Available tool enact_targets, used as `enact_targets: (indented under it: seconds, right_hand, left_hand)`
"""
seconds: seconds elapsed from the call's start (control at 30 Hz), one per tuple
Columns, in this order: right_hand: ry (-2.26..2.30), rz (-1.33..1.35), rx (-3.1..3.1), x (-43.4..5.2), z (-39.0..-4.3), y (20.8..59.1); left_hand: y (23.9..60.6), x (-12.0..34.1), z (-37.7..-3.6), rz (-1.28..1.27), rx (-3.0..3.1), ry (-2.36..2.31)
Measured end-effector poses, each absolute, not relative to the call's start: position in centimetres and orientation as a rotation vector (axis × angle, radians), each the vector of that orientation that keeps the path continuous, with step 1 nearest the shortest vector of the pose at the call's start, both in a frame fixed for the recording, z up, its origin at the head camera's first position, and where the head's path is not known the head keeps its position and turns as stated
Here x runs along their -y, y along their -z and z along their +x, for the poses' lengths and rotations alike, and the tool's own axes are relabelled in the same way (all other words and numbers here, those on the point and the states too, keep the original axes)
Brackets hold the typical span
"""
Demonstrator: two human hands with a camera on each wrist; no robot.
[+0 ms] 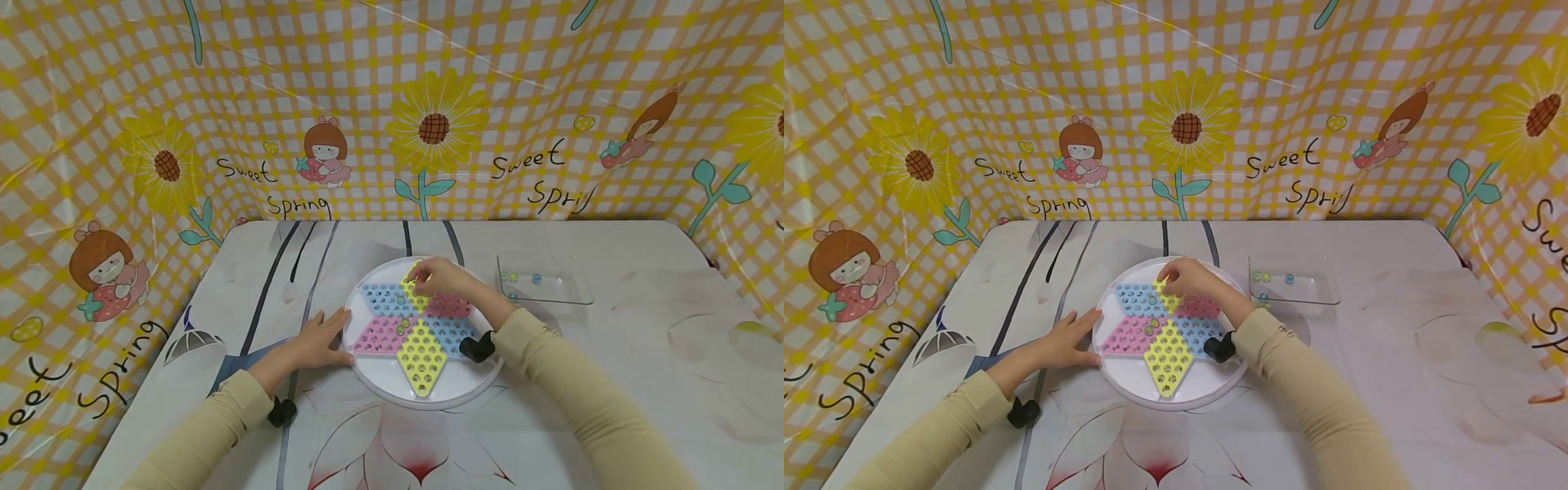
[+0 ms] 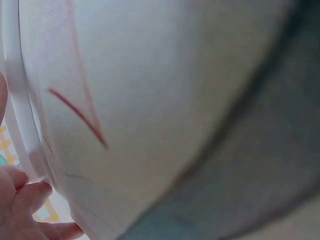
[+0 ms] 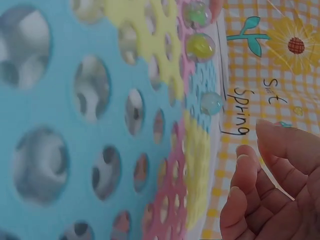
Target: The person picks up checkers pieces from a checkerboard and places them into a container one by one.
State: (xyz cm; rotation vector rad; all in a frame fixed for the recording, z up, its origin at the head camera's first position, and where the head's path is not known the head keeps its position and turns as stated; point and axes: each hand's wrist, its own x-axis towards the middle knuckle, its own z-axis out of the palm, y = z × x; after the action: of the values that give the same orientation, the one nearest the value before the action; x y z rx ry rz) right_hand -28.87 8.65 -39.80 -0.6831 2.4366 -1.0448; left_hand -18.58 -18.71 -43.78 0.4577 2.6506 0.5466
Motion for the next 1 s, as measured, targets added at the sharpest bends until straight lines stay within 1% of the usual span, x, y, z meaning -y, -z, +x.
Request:
enact_targets:
  seconds: [0.47, 0.63, 0.7, 0.8, 0.87, 1.0]
  right_hand:
    - [0.956, -0.694, -2.36, -6.3, -28.4, 41.3]
    - [0.935, -0.759, -2.359, -6.3, -29.2, 42.3]
    - [0.912, -0.741, -2.359, -6.2, -29.4, 42.5]
    - [0.89, -0.728, -2.375, -6.0, -29.4, 42.4]
    - [0.848, -0.672, -2.401, -5.8, -28.9, 41.8]
    - [0.784, -0.666, -2.446, -5.6, -28.5, 41.5]
  left_hand:
    - [43.6, 18.7, -18.5, 0.461, -2.653, -0.547]
    - [43.7, 18.7, -18.5, 0.474, -2.659, -0.551]
    - [43.7, 18.7, -18.5, 0.48, -2.66, -0.552]
    - [43.7, 18.7, -18.5, 0.482, -2.659, -0.556]
    - [43.7, 18.7, -18.5, 0.483, -2.66, -0.557]
    - [43.7, 18.7, -18.5, 0.483, -2.658, -0.554]
